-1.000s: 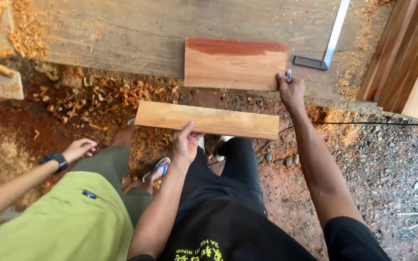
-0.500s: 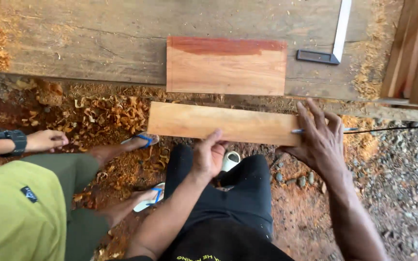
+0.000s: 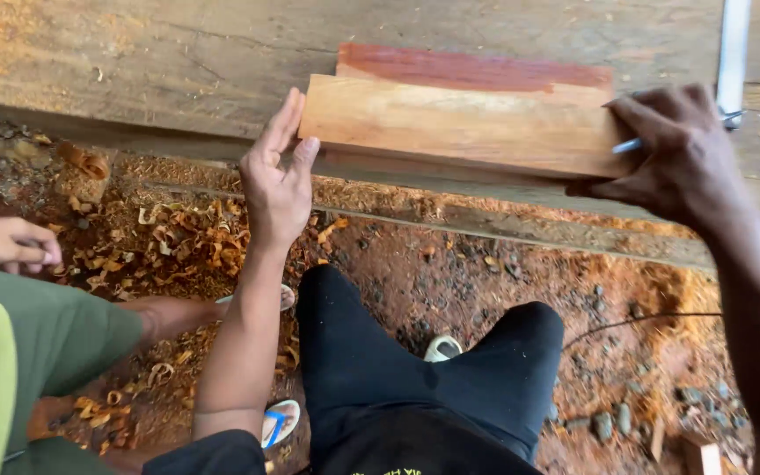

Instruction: Measuring and marking wooden blocks for assembly using a square and pen

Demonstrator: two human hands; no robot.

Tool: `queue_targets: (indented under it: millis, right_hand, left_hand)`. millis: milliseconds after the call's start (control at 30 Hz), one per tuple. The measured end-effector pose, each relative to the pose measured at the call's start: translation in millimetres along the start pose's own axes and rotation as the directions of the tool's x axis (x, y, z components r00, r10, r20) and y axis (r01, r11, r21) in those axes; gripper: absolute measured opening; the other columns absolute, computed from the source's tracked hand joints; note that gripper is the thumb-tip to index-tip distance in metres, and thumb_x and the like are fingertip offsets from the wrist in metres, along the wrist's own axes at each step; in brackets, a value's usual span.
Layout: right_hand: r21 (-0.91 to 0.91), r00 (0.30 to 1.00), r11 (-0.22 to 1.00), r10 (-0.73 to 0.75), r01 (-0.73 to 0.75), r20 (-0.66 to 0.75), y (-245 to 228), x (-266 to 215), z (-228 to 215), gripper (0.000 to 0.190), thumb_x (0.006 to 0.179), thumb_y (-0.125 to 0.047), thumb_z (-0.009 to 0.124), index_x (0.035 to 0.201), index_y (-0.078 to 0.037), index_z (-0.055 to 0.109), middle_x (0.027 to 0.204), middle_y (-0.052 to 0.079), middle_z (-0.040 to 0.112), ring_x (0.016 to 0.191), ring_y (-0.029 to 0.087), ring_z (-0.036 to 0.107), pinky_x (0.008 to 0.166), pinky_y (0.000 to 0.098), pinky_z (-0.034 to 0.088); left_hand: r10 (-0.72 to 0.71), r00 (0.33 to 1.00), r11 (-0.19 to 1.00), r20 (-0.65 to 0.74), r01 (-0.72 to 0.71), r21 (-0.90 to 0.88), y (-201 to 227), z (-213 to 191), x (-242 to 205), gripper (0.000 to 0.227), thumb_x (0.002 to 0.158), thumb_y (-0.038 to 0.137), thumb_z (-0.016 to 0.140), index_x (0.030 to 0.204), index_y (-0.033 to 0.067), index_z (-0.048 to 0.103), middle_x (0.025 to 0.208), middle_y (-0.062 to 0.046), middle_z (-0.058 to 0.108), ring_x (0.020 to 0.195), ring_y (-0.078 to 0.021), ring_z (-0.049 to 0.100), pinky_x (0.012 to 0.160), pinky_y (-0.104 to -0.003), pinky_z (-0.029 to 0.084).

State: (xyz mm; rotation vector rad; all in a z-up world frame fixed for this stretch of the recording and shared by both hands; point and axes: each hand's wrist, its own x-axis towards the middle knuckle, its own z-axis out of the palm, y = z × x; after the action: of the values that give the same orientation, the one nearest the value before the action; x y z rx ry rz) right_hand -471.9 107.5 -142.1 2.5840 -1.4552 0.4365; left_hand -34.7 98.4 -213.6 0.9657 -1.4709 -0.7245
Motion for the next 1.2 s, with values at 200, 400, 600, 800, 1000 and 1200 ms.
queue_targets:
  millis: [200,400,600,800,1000,1200]
  right_hand:
    - [-0.051,0.998,0.997,-0.061,0.061,0.004,15.6,-19.3,25.4,0.115,0.052,-0.053,0.085,0.149,0.007,0.069,0.138,0.033,0.063,0.112,0.043,0.066,0.089,0.0500,0.060]
    - [0.042,0.902,0.969,0.241,-0.243,-0.359,6.0,-100.9,32.3,0.103,0.082,-0.005,0.105,0.156,0.027,0.042,0.130,0.044,0.057,0.109,0.050,0.060,0.088,0.0530,0.052]
    - [0.636,0.780,0.768,0.443,-0.075,-0.442,-0.6,-113.3,85.0,0.072,0.089,0.028,0.080,0.152,0.019,0.045,0.110,0.028,0.066,0.074,0.018,0.048,0.061,0.0261,0.042]
    - [0.590,0.701,0.792,0.511,-0.159,-0.497,-38.5,-96.3,85.4,0.069,0.095,0.000,0.087,0.150,0.013,0.047,0.100,0.020,0.068,0.071,0.017,0.051,0.053,0.0245,0.043]
    - [0.451,0.664,0.889,0.383,-0.077,-0.642,-32.9,-96.9,97.2,0.026,0.106,0.027,0.073,0.132,0.026,0.070,0.099,0.024,0.070,0.074,0.023,0.051,0.068,0.0313,0.042]
    - [0.420,0.665,0.907,0.298,0.026,-0.684,-10.8,-104.7,111.6,0.046,0.112,0.037,0.068,0.154,0.025,0.053,0.109,0.036,0.068,0.084,0.038,0.063,0.087,0.0450,0.064]
  left_hand:
    - [0.185,0.983,0.978,-0.013,-0.185,-0.095,-43.5,-5.0,-22.5,0.046,0.103,0.004,0.065,0.143,-0.0080,0.046,0.147,-0.028,0.052,0.133,-0.0336,0.061,0.110,-0.036,0.057]
    - [0.325,0.939,0.946,-0.113,-0.325,0.021,-29.9,17.0,-31.0,0.044,0.098,-0.003,0.074,0.135,-0.0144,0.054,0.115,-0.029,0.072,0.093,-0.0285,0.075,0.081,-0.031,0.064]
    - [0.472,0.881,0.876,-0.017,-0.468,0.116,-46.7,18.4,-23.9,0.050,0.108,0.014,0.069,0.134,-0.0244,0.053,0.120,-0.037,0.069,0.102,-0.0411,0.073,0.086,-0.038,0.063]
    - [0.391,0.917,0.918,-0.082,-0.381,0.113,-37.9,27.8,-31.9,0.033,0.104,0.016,0.074,0.111,-0.0155,0.065,0.099,-0.024,0.072,0.087,-0.0302,0.070,0.079,-0.037,0.060]
    - [0.378,0.914,0.925,-0.149,-0.380,0.013,-54.0,28.3,-25.4,0.015,0.099,0.004,0.074,0.104,-0.0090,0.071,0.089,-0.017,0.076,0.070,-0.0225,0.071,0.067,-0.027,0.061]
    - [0.361,0.921,0.932,-0.144,-0.362,0.021,-65.4,25.8,-26.3,0.012,0.098,0.000,0.071,0.108,-0.0073,0.071,0.092,-0.018,0.078,0.074,-0.0226,0.076,0.067,-0.026,0.062]
